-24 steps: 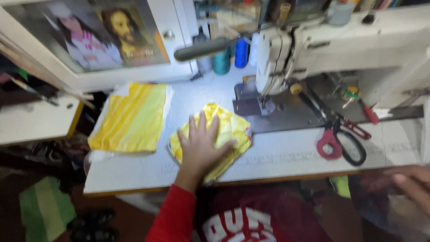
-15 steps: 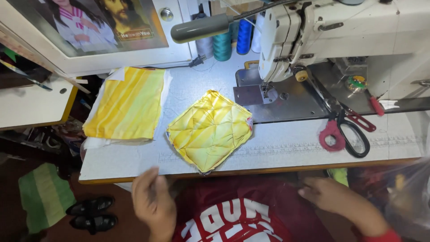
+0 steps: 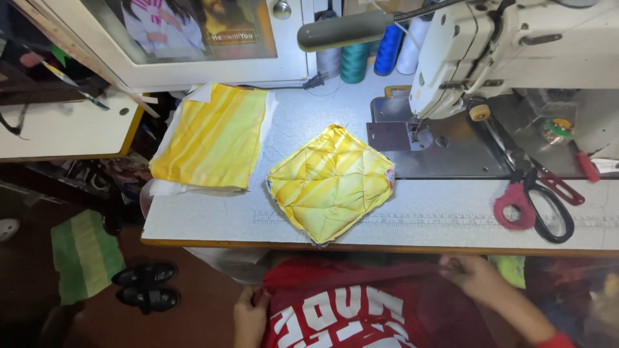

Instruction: Sewing a pink fabric binding onto the edge of a yellow quilted fabric piece using an industrial sewing machine

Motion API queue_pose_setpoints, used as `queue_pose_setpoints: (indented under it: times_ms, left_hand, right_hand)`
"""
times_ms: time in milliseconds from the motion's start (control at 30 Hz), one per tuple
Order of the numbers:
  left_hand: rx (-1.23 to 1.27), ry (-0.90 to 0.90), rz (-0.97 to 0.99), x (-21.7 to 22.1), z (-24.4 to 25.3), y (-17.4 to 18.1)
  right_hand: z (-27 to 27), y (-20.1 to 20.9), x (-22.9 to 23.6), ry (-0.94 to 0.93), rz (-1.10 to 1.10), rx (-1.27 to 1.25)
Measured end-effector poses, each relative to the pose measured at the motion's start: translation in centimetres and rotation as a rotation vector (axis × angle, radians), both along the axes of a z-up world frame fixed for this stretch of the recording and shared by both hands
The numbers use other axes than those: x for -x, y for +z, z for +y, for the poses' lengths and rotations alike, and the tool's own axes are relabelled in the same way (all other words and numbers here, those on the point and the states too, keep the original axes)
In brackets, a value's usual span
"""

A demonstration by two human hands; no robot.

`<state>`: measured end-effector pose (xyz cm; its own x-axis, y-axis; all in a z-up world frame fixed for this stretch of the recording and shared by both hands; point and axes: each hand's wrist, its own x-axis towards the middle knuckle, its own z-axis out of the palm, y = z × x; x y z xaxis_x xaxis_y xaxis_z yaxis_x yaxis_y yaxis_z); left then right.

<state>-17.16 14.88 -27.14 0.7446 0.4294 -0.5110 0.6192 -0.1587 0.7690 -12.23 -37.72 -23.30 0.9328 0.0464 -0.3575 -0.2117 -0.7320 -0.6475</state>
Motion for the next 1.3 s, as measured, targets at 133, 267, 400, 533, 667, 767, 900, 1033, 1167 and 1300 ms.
queue_pose_setpoints:
  times_ms: [133, 267, 400, 533, 667, 767, 900, 1033, 1167, 1300]
  left_hand:
    - [-0.11, -0.071, -0.301, -0.5, 1.2, 0.6]
    - [-0.036, -0.175, -0.419, -1.3, 0.9, 10.2]
    - [-0.008, -0.397, -0.652, -3.9, -0.6, 21.3]
    - [-0.009, -0.537, -0.894, -11.1, -3.7, 25.5]
    - [0.134, -0.735, -0.801, -17.4, -10.0, 29.0]
    - [0.304, -0.961, -0.847, -21.8, -13.5, 30.4]
    - [0.18, -1.01, -0.682, -26.6, -15.8, 29.3]
    - [0.268, -0.957, -0.712, -30.8, -15.9, 26.7]
    - [0.161, -0.843, -0.856, -36.0, -13.2, 22.8]
    - [0.44, -0.736, -0.778, -38.0, -11.6, 19.9]
  right_hand:
    - [-2.4, 3.9, 3.3, 0.088, 0.086, 0.004]
    - [-5.3, 10.3, 5.3, -0.091, 0.258, -0.043]
    - [-13.9, 6.7, 7.5, -0.154, -0.057, 0.176]
    - [-10.3, 12.2, 4.8, -0.113, 0.337, 0.667]
    - [0.3, 19.4, 2.1, -0.147, 0.163, 0.643]
    - [6.0, 21.1, -1.0, 0.018, -0.449, 0.206]
    - [14.7, 24.1, -8.9, -0.004, -0.478, -0.042]
    - [18.2, 20.7, -17.8, -0.067, -0.525, -0.287]
    - [19.4, 20.4, -21.7, -0.144, -0.464, -0.197]
    - [20.1, 19.7, -22.7, -0.063, -0.704, -0.065]
